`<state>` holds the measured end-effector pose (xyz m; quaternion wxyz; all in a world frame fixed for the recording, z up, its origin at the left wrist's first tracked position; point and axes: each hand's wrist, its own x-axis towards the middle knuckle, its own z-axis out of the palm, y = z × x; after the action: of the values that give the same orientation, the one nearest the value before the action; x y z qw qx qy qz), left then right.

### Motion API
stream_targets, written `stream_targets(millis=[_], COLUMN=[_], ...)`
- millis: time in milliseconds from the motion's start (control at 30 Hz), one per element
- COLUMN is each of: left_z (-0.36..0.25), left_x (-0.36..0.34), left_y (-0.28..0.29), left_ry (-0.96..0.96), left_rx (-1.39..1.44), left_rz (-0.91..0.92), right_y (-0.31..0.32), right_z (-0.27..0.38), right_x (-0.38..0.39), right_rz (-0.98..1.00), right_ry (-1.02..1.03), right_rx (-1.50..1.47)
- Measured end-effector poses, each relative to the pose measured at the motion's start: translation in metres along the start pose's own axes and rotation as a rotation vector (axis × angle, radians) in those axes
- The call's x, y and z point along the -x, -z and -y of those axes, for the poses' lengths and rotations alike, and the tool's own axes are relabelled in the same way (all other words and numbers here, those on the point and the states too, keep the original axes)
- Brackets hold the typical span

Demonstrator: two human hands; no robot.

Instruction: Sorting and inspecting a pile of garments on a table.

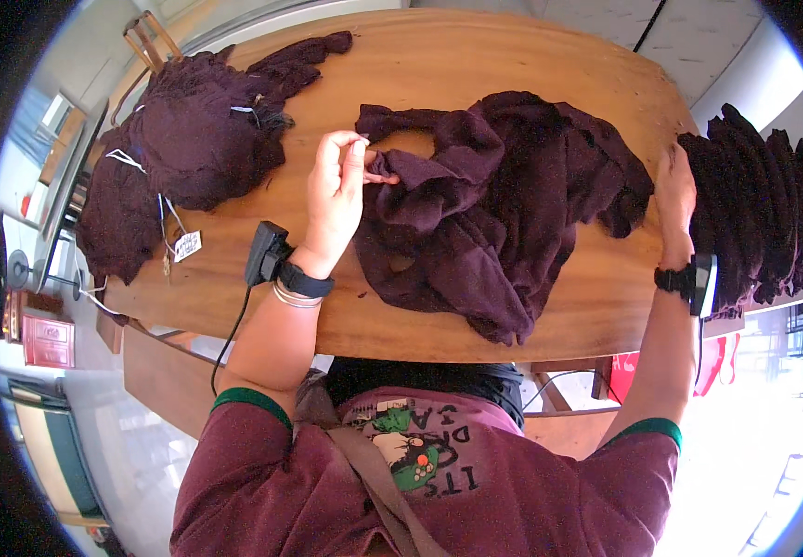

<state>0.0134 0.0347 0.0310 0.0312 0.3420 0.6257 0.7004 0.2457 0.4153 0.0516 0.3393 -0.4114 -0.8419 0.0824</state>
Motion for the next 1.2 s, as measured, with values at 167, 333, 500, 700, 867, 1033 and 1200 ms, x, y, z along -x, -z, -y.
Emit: stream_targets(millis=[167,333,500,700,867,1033,1200], left_z=[0.009,-0.007,-0.011,-0.014,-0.005,-0.011,0.005], left_x=[0.003,0.005,0.006,0.008,0.008,0.005,0.006], left_y=[0.005,-0.001,-0.003,-0.004,-0.002,0.0,-0.001], left_ry=[-0.253,-0.224,-0.346,-0.333,-0.257,-0.092,-0.148], left_rx=[-0.315,-0.283,-0.382,-0.317,-0.198,-0.01,-0.093], left_rz=[-0.035,-0.017,-0.007,0.049,0.088,0.103,0.126], right_y=[0.014,0.014,-0.004,-0.012,-0.018,-0.015,-0.009], right_z=[0.165,0.239,0.252,0.254,0.242,0.13,-0.048], right_x=[0.063,0.107,0.113,0.113,0.097,0.036,0.004], right_rz=[0.177,0.311,0.274,0.218,0.095,-0.18,-0.029], right_ry=[0.381,0.77,0.758,0.769,0.732,0.29,-0.182], right_rx=[-0.463,-0.449,-0.408,-0.386,-0.388,-0.255,0.214])
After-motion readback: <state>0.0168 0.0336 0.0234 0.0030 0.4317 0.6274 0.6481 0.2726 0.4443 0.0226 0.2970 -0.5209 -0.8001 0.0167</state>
